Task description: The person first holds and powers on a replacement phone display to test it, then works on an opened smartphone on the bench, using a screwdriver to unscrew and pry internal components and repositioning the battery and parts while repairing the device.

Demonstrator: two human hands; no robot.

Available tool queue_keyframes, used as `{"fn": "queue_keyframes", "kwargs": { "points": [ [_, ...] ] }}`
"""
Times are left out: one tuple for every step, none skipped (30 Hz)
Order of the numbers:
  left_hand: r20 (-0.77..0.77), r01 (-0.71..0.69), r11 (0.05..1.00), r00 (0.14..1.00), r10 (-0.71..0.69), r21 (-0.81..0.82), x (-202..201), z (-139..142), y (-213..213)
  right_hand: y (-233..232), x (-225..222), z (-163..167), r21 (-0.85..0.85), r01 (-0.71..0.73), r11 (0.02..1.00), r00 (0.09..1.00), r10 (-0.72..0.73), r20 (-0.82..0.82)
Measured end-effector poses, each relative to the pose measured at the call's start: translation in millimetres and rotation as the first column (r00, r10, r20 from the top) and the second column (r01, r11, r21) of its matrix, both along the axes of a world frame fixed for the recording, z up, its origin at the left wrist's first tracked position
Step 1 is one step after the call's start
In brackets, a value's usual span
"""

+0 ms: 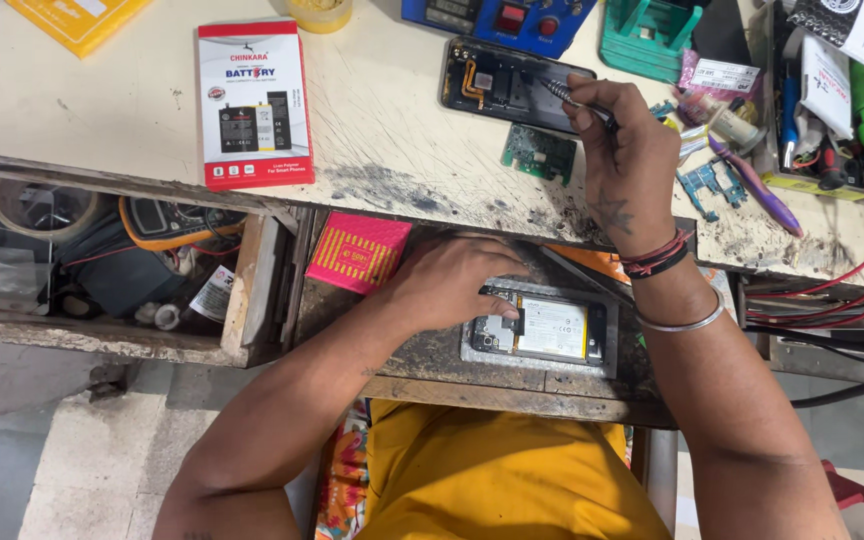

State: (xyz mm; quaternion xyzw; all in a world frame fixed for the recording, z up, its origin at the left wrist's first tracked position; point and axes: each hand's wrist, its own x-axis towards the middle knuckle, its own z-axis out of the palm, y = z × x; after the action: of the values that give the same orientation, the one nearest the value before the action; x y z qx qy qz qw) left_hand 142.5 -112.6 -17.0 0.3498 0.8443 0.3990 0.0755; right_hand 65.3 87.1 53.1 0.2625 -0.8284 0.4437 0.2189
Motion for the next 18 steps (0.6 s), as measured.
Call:
{"fn": "queue_keyframes", "kwargs": {
  "points": [
    [-0.003,0.0,1.0,1.0,0.0,-0.01,-0.5,0.0,0.2,0.3,0.2,0.5,0.004,0.006,1.0,1.0,-0.006,0.0],
    [-0.003,-0.004,1.0,1.0,0.004,-0.017,-0.9,-0.3,1.0,0.7,0.9,1.1,0.009,0.012,1.0,1.0,-0.012,-0.001],
    [0.001,-0.009,1.0,1.0,0.01,-0.022,-0.7,-0.7,1.7,1.6,2.5,1.8,0.016,0.018,1.0,1.0,-0.018,0.002],
    [0.006,-0.017,0.999,1.0,0.017,-0.027,-0.3,-1.1,2.0,2.1,4.0,2.3,-0.01,0.019,1.0,1.0,-0.019,0.014],
    [0.014,-0.009,1.0,1.0,0.009,-0.028,0.0,-1.4,1.8,1.9,5.5,2.6,-0.037,0.019,0.999,1.0,-0.018,0.024],
    [0.02,-0.003,1.0,1.0,0.004,-0.031,-0.4,-1.5,1.1,1.8,6.5,3.4,-0.066,0.016,0.998,0.999,-0.014,0.03],
    [0.023,0.003,0.999,1.0,-0.003,-0.035,-1.2,-1.2,0.4,2.5,7.8,4.6,-0.075,0.007,0.997,1.0,-0.005,0.026],
    [0.018,-0.002,0.999,1.0,0.002,-0.04,-1.4,-0.8,0.3,3.9,11.1,5.5,-0.084,-0.001,0.996,1.0,0.003,0.025],
    [0.017,-0.005,0.999,1.0,0.006,-0.044,-1.2,-0.2,0.6,5.3,15.7,5.7,-0.092,-0.007,0.996,1.0,0.009,0.027],
    [0.015,-0.006,0.999,1.0,0.007,-0.048,-0.9,0.9,0.7,7.2,21.4,5.8,-0.109,-0.005,0.994,0.998,0.011,0.054],
    [0.023,-0.031,0.999,0.999,0.032,-0.042,-0.5,2.3,0.8,10.6,28.5,6.1,-0.125,-0.001,0.992,0.997,0.011,0.08],
    [0.033,-0.057,0.998,0.998,0.058,-0.034,0.3,3.9,0.3,13.6,36.4,5.4,-0.139,0.001,0.99,0.994,0.013,0.107],
    [0.044,-0.086,0.996,0.995,0.087,-0.025,1.3,5.8,-0.5,16.4,44.7,4.1,-0.174,-0.008,0.985,0.991,0.031,0.128],
    [0.047,-0.112,0.993,0.992,0.113,-0.027,1.9,7.9,-1.3,20.2,53.3,2.6,-0.209,-0.018,0.978,0.987,0.05,0.15],
    [0.048,-0.14,0.99,0.989,0.141,-0.029,2.5,10.2,-2.3,23.8,61.5,0.9,-0.246,-0.029,0.969,0.983,0.073,0.169],
    [0.046,-0.169,0.985,0.984,0.171,-0.032,2.5,12.6,-3.2,27.2,69.1,-0.8,-0.253,-0.031,0.967,0.981,0.077,0.177],
    [0.042,-0.194,0.98,0.98,0.196,-0.031,2.5,15.0,-3.5,31.0,77.4,-2.8,-0.26,-0.031,0.965,0.98,0.081,0.185],
    [0.043,-0.216,0.976,0.975,0.217,-0.031,2.8,17.1,-3.5,34.8,86.7,-5.6,-0.267,-0.027,0.963,0.977,0.081,0.196]
  ]
}}
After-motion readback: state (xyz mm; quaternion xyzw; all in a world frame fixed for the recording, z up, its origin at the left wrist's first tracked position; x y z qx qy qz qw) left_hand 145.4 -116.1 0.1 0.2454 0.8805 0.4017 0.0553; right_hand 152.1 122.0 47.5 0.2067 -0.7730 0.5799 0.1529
